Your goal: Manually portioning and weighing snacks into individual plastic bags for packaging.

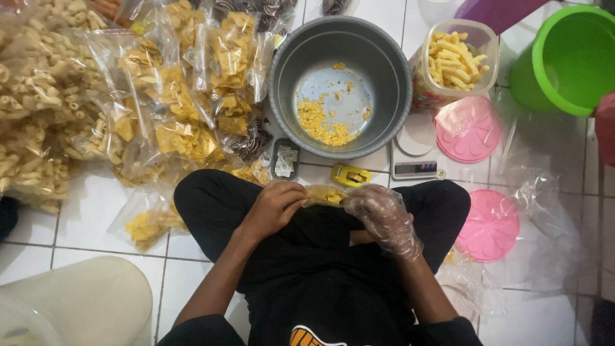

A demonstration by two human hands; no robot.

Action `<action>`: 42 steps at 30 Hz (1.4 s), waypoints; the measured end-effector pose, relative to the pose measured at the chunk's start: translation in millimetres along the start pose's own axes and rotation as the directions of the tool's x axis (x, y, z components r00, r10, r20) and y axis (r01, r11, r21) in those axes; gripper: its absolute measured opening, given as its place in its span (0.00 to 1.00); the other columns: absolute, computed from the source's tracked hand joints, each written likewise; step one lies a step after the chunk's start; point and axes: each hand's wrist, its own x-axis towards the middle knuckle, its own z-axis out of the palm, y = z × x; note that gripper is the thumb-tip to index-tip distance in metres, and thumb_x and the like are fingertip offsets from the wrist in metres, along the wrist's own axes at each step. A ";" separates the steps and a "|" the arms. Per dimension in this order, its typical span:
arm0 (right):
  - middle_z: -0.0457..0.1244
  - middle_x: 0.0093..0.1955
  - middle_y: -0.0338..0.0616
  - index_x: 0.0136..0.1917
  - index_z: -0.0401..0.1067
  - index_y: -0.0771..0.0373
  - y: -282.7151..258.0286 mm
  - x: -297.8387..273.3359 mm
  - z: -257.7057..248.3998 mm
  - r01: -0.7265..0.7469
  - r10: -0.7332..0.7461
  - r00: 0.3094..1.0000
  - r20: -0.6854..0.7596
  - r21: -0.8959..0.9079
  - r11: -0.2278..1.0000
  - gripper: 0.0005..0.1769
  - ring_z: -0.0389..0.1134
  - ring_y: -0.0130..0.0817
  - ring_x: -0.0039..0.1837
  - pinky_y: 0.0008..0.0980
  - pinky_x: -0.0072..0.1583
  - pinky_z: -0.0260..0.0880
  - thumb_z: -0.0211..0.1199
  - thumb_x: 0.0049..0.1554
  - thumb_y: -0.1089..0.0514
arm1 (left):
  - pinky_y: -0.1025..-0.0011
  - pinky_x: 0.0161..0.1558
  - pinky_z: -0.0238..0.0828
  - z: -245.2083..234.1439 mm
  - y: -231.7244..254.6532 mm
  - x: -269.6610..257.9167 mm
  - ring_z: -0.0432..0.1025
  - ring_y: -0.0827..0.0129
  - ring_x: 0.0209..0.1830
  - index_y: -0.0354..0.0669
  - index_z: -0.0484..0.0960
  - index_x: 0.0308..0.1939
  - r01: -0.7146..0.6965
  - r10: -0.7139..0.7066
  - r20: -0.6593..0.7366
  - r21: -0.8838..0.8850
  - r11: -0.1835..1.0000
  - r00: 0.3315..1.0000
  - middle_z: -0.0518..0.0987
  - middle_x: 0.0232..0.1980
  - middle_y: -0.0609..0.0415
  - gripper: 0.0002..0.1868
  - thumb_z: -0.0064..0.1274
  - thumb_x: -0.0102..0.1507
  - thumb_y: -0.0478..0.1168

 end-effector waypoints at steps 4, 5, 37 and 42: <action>0.70 0.52 0.44 0.46 0.78 0.55 8.8 2.9 -2.0 0.129 -0.093 0.988 0.123 -0.330 0.935 0.06 0.70 0.47 0.56 0.42 0.58 0.71 0.64 0.60 0.53 | 0.62 0.56 0.69 -1.6 -0.2 0.8 0.78 0.60 0.53 0.49 0.86 0.40 -0.132 0.109 0.092 0.300 0.945 0.990 0.83 0.51 0.57 0.02 0.59 0.64 0.39; 0.70 0.50 0.46 0.41 0.78 0.56 17.8 5.2 -4.1 0.150 -0.064 0.969 0.240 -0.364 0.919 0.06 0.71 0.49 0.54 0.43 0.54 0.72 0.64 0.58 0.54 | 0.60 0.56 0.68 -0.1 -2.2 0.8 0.77 0.59 0.55 0.50 0.86 0.41 -0.136 0.110 0.098 0.313 0.940 0.989 0.82 0.53 0.56 0.02 0.59 0.64 0.39; 0.67 0.44 0.45 0.56 0.77 0.62 23.0 -7.7 40.5 -0.613 0.710 0.704 -0.006 0.500 0.611 0.10 0.67 0.31 0.49 0.36 0.55 0.70 0.65 0.63 0.57 | 0.58 0.50 0.74 44.1 -52.8 3.2 0.81 0.54 0.41 0.42 0.86 0.40 0.251 -0.284 -0.108 -0.253 0.935 0.953 0.84 0.35 0.48 0.09 0.69 0.58 0.37; 0.65 0.57 0.53 0.74 0.62 0.53 24.1 -13.8 38.4 -0.679 0.752 0.656 0.073 0.493 0.544 0.31 0.65 0.41 0.61 0.49 0.67 0.66 0.67 0.59 0.55 | 0.66 0.50 0.74 65.5 -75.4 -0.1 0.78 0.68 0.40 0.43 0.86 0.45 0.355 -0.436 -0.126 -0.406 0.842 0.891 0.84 0.36 0.53 0.10 0.66 0.61 0.38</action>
